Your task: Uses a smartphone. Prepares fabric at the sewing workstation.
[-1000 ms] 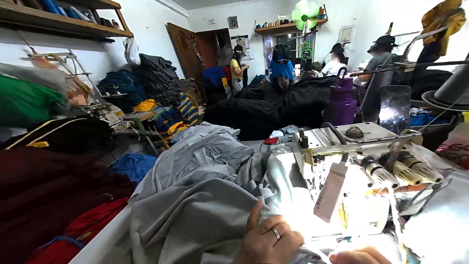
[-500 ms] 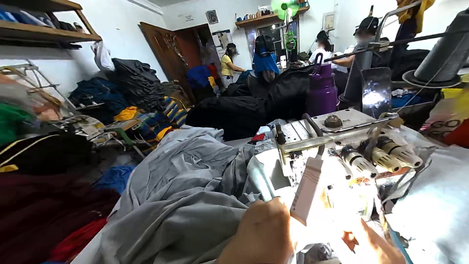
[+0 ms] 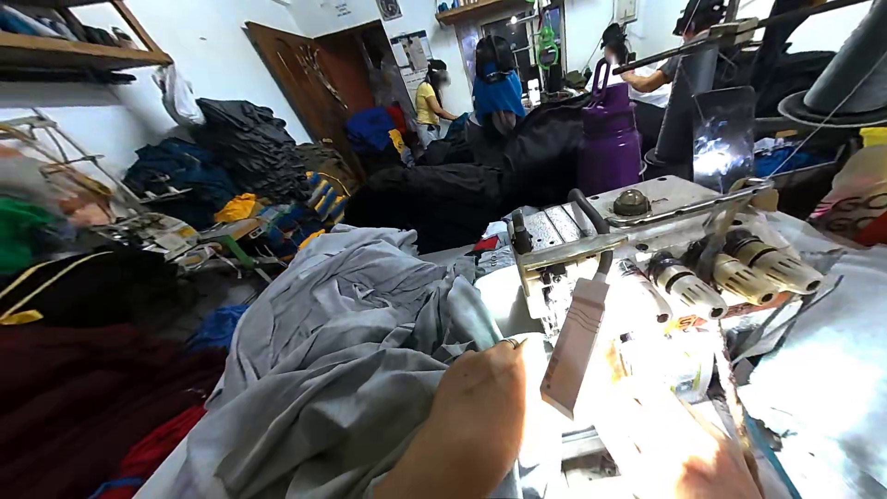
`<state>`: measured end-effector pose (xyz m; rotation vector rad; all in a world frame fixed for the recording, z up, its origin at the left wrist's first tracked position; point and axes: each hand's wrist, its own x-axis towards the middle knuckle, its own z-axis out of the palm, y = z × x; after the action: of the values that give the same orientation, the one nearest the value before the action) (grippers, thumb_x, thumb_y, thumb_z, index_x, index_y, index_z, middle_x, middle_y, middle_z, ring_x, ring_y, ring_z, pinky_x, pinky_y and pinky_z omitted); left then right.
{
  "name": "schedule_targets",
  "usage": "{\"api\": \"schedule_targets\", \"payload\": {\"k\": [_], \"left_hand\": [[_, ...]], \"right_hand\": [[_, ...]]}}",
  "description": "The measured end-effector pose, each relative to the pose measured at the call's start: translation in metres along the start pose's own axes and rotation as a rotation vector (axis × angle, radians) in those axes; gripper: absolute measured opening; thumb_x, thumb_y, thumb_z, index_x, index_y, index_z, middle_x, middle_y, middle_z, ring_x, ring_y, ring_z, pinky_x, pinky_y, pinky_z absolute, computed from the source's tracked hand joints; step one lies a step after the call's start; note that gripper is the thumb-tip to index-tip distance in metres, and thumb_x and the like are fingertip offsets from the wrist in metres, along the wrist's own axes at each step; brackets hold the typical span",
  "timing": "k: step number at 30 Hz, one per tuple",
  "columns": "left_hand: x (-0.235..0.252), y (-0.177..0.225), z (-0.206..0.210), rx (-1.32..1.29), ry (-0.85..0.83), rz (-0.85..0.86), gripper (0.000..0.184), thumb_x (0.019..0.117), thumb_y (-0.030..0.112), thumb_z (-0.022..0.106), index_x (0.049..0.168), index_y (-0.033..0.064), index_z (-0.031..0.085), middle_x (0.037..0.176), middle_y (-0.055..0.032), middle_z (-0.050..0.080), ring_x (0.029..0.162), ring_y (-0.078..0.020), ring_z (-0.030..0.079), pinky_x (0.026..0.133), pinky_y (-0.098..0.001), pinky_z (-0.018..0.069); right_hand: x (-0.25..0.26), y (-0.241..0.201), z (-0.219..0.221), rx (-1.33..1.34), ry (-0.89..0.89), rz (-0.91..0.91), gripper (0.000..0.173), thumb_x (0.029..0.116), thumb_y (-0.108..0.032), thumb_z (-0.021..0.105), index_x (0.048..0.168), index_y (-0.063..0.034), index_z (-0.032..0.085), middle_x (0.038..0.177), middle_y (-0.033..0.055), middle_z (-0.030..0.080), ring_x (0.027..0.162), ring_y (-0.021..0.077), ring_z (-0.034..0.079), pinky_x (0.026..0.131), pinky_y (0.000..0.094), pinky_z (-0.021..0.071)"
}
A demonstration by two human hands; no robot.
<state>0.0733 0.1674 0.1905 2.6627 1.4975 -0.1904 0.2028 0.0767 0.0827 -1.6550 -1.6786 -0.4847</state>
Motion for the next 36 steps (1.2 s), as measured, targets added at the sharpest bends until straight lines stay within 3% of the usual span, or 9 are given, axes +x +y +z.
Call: {"api": "schedule_targets", "payload": {"k": [6,9,11,13,18,23,27,33,36], "left_hand": [[0.0,0.0,0.009,0.045,0.084,-0.002,0.034,0.0885,-0.001,0.065,0.122,-0.008,0.066,0.116,-0.0226,0.071,0.111,-0.038,0.067,0.093,-0.0478,0.0504],[0.014,-0.025,0.054,0.025,0.771,0.349,0.036,0.0532,-0.002,0.077,0.089,-0.002,0.074,0.077,-0.0139,0.072,0.068,-0.0298,0.072,0.056,-0.0445,0.0536],[0.022,-0.031,0.065,0.025,0.943,0.446,0.033,0.057,0.004,0.071,0.089,-0.0006,0.074,0.083,-0.0125,0.073,0.076,-0.0284,0.073,0.063,-0.044,0.0557],[0.022,-0.034,0.072,0.043,1.03,0.485,0.023,0.0765,0.012,0.061,0.093,0.0016,0.074,0.095,-0.0109,0.075,0.094,-0.0255,0.073,0.081,-0.0397,0.0566],[0.003,-0.033,0.09,-0.005,1.038,0.567,0.044,0.1012,0.04,0.053,0.073,0.0119,0.071,0.079,-0.0095,0.073,0.096,-0.0227,0.071,0.104,-0.034,0.0444],[0.018,-0.043,0.09,-0.048,1.079,0.627,0.033,0.0943,0.032,0.061,0.068,0.0122,0.066,0.078,-0.0065,0.072,0.096,-0.0185,0.071,0.102,-0.03,0.0456],[0.031,-0.046,0.08,-0.107,1.01,0.607,0.018,0.0731,0.015,0.062,0.084,0.0058,0.072,0.092,-0.0051,0.076,0.097,-0.0154,0.071,0.092,-0.0309,0.0518],[0.051,-0.055,0.07,-0.097,0.907,0.629,0.025,0.0763,0.005,0.063,0.097,0.0044,0.077,0.103,-0.0066,0.077,0.103,-0.0226,0.072,0.088,-0.0442,0.0534],[0.048,-0.063,0.073,-0.066,0.864,0.594,0.023,0.0791,0.014,0.065,0.098,0.0089,0.078,0.122,-0.0066,0.073,0.123,-0.0286,0.065,0.098,-0.0618,0.0474]], "right_hand": [[0.001,0.003,0.006,0.021,0.054,0.017,0.018,0.0924,-0.014,0.063,0.088,-0.0061,0.078,0.082,0.0133,0.072,0.075,0.0256,0.071,0.066,0.0343,0.0569],[0.0,0.003,0.002,0.04,0.039,-0.005,0.016,0.0932,-0.012,0.062,0.09,-0.0074,0.076,0.084,0.0131,0.073,0.077,0.0262,0.071,0.067,0.0353,0.0566],[-0.001,-0.002,-0.007,0.039,0.021,-0.004,0.015,0.0919,-0.011,0.064,0.098,-0.0054,0.077,0.088,0.0159,0.074,0.078,0.0305,0.074,0.067,0.0398,0.058],[-0.005,-0.004,-0.01,0.036,0.007,0.001,0.018,0.0927,-0.012,0.063,0.103,-0.005,0.077,0.09,0.0168,0.075,0.08,0.0313,0.074,0.07,0.0398,0.0572],[-0.006,0.0,-0.011,0.11,-0.036,0.005,0.019,0.0951,-0.013,0.064,0.107,-0.0073,0.077,0.088,0.0173,0.074,0.077,0.0313,0.073,0.067,0.04,0.0581],[-0.004,0.001,-0.01,0.101,-0.055,-0.003,0.017,0.0943,-0.013,0.066,0.105,-0.0063,0.077,0.093,0.0174,0.075,0.081,0.0315,0.074,0.07,0.0416,0.0575],[-0.009,0.005,0.003,0.058,-0.022,-0.046,0.018,0.0969,-0.015,0.061,0.099,-0.0085,0.078,0.089,0.0146,0.075,0.081,0.0269,0.073,0.07,0.0361,0.0569],[-0.014,-0.003,0.0,0.125,0.023,0.031,0.025,0.0975,-0.02,0.059,0.095,-0.003,0.077,0.079,0.012,0.072,0.072,0.0218,0.069,0.067,0.0294,0.0546],[-0.025,-0.003,0.0,0.269,0.094,0.106,0.037,0.1032,-0.03,0.054,0.101,-0.0013,0.077,0.08,0.0122,0.072,0.076,0.0158,0.067,0.073,0.0207,0.0512]]}}
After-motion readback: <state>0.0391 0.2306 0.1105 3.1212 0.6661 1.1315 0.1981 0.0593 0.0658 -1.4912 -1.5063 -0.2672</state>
